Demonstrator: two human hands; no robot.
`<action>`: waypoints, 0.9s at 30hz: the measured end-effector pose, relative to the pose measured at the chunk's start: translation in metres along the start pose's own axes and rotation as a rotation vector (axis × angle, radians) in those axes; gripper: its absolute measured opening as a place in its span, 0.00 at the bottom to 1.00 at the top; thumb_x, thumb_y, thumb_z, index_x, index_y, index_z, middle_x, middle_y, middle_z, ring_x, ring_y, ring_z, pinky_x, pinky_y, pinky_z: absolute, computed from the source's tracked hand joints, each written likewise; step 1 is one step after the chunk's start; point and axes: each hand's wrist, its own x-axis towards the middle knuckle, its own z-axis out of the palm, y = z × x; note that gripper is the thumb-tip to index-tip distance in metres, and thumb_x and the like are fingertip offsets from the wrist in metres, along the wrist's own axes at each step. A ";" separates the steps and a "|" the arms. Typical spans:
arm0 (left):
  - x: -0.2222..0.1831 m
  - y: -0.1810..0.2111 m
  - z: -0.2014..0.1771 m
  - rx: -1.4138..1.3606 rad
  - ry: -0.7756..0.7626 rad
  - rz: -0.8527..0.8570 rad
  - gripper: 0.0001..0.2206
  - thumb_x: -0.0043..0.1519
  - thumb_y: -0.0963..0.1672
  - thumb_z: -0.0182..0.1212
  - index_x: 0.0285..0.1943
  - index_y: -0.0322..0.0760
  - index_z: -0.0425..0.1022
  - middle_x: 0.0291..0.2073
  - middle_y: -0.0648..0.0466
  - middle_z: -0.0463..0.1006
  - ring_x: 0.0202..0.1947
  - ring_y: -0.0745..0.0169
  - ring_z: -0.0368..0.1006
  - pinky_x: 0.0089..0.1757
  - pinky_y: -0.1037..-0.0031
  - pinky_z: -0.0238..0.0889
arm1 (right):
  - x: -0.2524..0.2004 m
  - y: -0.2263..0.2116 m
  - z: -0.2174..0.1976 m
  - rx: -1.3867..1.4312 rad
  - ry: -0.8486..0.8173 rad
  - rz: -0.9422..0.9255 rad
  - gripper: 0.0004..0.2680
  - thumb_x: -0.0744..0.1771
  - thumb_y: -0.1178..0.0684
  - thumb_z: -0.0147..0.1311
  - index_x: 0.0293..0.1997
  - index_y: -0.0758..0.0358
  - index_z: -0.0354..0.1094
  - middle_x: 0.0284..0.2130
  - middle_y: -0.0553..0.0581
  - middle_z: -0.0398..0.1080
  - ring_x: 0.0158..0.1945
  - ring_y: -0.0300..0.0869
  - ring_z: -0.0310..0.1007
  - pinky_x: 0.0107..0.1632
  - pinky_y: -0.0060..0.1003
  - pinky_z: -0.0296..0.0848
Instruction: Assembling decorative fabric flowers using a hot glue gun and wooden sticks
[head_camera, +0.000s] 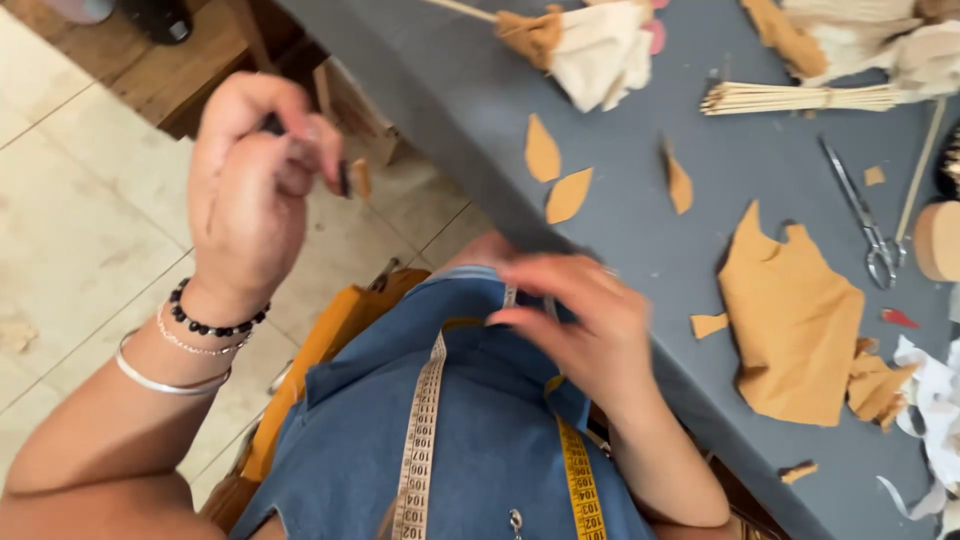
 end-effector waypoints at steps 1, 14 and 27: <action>-0.002 0.008 0.001 0.003 0.007 0.000 0.08 0.58 0.35 0.37 0.43 0.32 0.59 0.24 0.45 0.62 0.29 0.56 0.62 0.37 0.72 0.60 | 0.005 0.002 0.013 0.004 -0.005 -0.003 0.13 0.63 0.50 0.67 0.49 0.60 0.75 0.44 0.51 0.79 0.46 0.42 0.80 0.54 0.35 0.77; -0.022 0.070 0.059 -0.389 -0.443 -0.235 0.04 0.63 0.39 0.42 0.41 0.37 0.64 0.29 0.50 0.67 0.30 0.62 0.67 0.37 0.74 0.63 | 0.015 0.009 0.077 0.285 -0.102 0.128 0.13 0.61 0.46 0.69 0.30 0.55 0.63 0.27 0.47 0.67 0.30 0.34 0.68 0.35 0.33 0.68; -0.010 0.076 0.093 -0.283 -0.608 -0.013 0.04 0.68 0.40 0.52 0.43 0.39 0.73 0.31 0.52 0.77 0.28 0.64 0.76 0.36 0.76 0.73 | -0.026 0.027 -0.082 -0.599 0.265 0.118 0.10 0.70 0.60 0.62 0.58 0.61 0.71 0.50 0.54 0.78 0.51 0.45 0.79 0.65 0.50 0.70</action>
